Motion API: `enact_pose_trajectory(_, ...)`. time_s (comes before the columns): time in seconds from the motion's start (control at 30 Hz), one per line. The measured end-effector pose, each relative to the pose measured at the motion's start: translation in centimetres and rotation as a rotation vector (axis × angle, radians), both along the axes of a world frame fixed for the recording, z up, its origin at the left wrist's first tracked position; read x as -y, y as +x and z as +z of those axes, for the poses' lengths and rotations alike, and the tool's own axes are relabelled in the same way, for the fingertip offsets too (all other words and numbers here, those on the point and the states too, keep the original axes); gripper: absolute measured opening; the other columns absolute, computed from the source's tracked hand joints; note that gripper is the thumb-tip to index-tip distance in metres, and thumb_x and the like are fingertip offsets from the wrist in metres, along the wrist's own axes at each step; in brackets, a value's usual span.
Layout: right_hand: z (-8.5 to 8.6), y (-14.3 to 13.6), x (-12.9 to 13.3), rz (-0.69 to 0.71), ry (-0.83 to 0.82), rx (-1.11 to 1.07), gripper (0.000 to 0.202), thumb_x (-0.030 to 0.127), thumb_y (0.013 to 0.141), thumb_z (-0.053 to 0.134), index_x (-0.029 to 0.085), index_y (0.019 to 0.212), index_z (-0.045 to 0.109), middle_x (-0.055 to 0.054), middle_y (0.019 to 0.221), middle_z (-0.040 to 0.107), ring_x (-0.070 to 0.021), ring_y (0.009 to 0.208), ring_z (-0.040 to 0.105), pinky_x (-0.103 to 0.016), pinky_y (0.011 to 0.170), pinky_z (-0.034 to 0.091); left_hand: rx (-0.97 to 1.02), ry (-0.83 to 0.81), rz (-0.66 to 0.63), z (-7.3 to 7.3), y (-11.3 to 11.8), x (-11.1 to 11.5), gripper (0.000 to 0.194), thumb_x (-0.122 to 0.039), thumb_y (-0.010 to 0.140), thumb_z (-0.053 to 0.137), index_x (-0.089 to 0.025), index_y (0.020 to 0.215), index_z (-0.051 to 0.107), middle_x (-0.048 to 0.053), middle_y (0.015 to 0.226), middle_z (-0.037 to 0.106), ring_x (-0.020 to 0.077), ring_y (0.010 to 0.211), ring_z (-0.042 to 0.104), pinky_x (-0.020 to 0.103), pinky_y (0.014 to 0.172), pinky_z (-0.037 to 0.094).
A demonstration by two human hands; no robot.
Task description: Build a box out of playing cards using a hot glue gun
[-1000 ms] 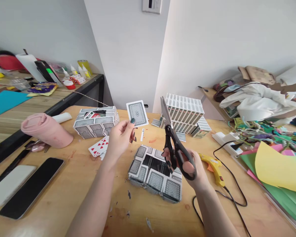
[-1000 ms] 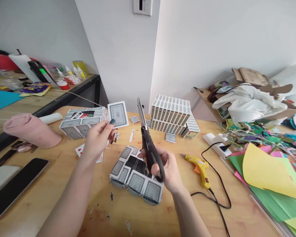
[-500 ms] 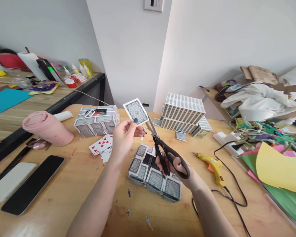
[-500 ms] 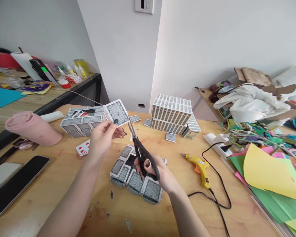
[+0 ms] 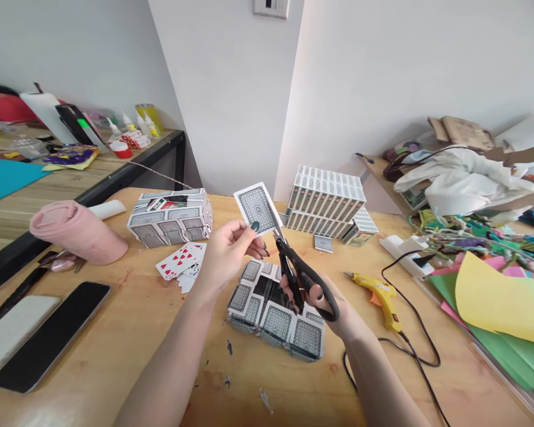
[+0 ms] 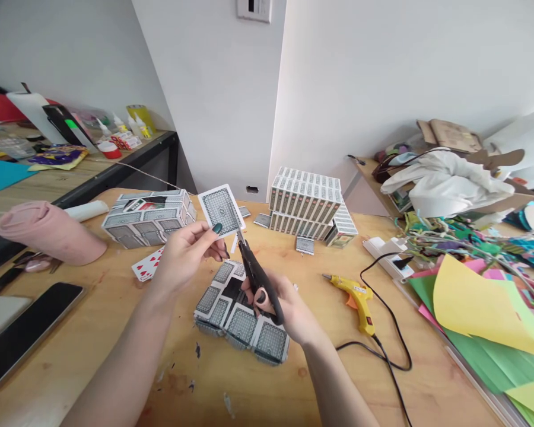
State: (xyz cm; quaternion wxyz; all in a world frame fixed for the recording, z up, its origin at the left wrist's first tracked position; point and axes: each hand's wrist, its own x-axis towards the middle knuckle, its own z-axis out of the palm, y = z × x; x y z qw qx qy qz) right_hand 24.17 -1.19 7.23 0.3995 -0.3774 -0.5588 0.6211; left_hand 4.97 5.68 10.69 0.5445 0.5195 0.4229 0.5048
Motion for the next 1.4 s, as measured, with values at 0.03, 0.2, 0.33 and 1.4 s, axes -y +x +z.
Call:
enact_pose_trajectory(0.03, -0.1, 0.1, 0.0, 0.003, 0.018, 0.02, 0.045, 0.062, 0.079, 0.053, 0.023, 0.098, 0.063, -0.003, 0.077, 0.053, -0.0155, 0.064, 0.046, -0.027, 0.059, 0.039, -0.001, 0.0, 0.0, 0.0, 0.0, 0.0, 0.01, -0.022, 0.081, 0.056, -0.015, 0.074, 0.057, -0.001, 0.06, 0.062, 0.0084, 0.051, 0.059, 0.018, 0.051, 0.05)
enact_pose_trajectory(0.2, -0.1, 0.6, 0.2, 0.013, 0.051, 0.077, 0.051, 0.064, 0.081, 0.046, 0.021, 0.103, 0.062, -0.004, 0.081, 0.054, -0.0167, 0.069, 0.046, -0.028, 0.063, 0.04, -0.007, 0.003, 0.0, 0.3, 0.0, 0.2, 0.01, -0.022, 0.082, 0.057, -0.014, 0.076, 0.058, -0.001, 0.06, 0.062, 0.0081, 0.051, 0.059, 0.017, 0.051, 0.05)
enact_pose_trajectory(0.33, 0.0, 0.6, 0.1, 0.03, 0.034, 0.064, 0.051, 0.064, 0.081, 0.045, 0.023, 0.106, 0.061, -0.004, 0.082, 0.053, -0.0162, 0.069, 0.046, -0.028, 0.065, 0.041, -0.017, 0.017, 0.033, 0.5, -0.4, 0.1, 0.013, -0.022, 0.081, 0.056, -0.014, 0.072, 0.057, -0.001, 0.059, 0.062, 0.0086, 0.051, 0.059, 0.018, 0.05, 0.05)
enact_pose_trajectory(1.4, 2.0, -1.5, -0.2, -0.044, -0.17, 0.15, 0.037, 0.052, 0.076, 0.061, 0.015, 0.078, 0.055, 0.004, 0.059, 0.045, -0.0078, 0.05, 0.039, -0.021, 0.044, 0.029, 0.019, -0.069, 0.093, -0.2, -0.3, -0.7, 0.03, -0.043, 0.084, 0.052, -0.018, 0.068, 0.053, -0.001, 0.051, 0.057, 0.0121, 0.044, 0.058, 0.021, 0.042, 0.046)
